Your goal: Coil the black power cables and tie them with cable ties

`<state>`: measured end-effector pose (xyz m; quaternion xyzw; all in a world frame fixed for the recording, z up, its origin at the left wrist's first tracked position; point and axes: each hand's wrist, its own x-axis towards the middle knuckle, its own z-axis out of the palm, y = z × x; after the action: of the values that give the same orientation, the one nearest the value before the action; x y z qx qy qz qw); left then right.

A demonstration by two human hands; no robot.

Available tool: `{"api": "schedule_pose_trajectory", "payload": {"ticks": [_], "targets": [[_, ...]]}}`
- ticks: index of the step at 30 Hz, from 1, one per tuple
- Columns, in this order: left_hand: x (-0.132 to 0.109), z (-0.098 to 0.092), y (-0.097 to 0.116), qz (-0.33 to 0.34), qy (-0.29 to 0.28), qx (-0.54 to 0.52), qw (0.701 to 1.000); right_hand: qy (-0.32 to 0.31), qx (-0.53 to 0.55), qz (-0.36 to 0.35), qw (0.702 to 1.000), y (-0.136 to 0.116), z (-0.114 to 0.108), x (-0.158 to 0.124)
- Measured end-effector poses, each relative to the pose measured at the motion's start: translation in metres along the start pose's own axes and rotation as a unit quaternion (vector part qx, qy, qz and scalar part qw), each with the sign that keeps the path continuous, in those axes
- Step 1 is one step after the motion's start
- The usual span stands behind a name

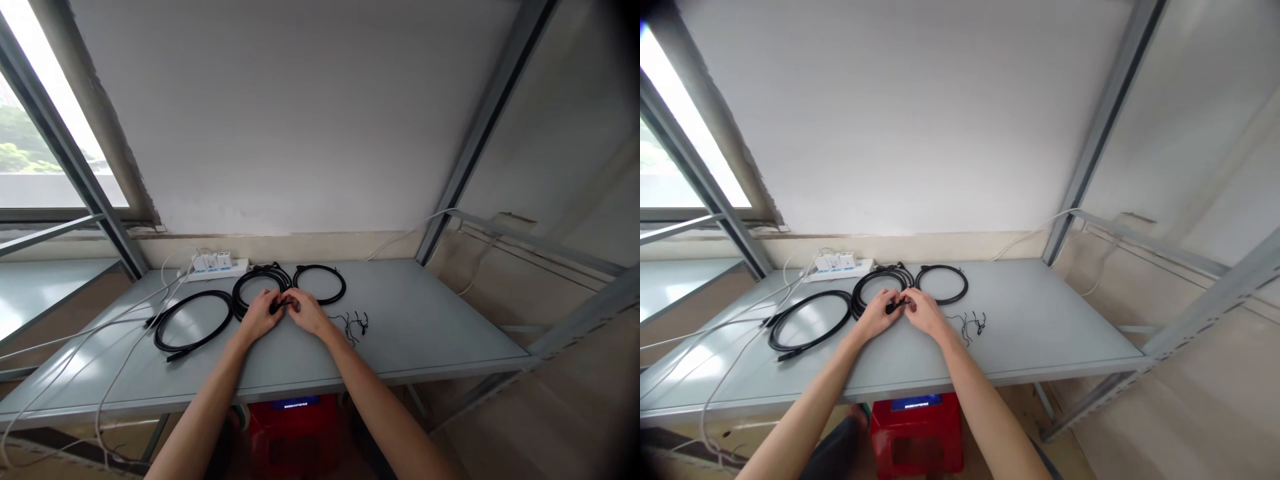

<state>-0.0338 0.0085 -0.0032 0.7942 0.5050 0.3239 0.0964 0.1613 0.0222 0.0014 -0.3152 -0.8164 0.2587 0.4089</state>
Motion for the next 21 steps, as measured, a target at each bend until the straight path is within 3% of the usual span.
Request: {"api": "schedule_pose_trajectory", "payload": {"ticks": [21], "targets": [[0.000, -0.004, 0.009, 0.031, -0.007, 0.014, 0.999, -0.007, -0.020, 0.010, 1.000, 0.008, 0.002, 0.001]]}}
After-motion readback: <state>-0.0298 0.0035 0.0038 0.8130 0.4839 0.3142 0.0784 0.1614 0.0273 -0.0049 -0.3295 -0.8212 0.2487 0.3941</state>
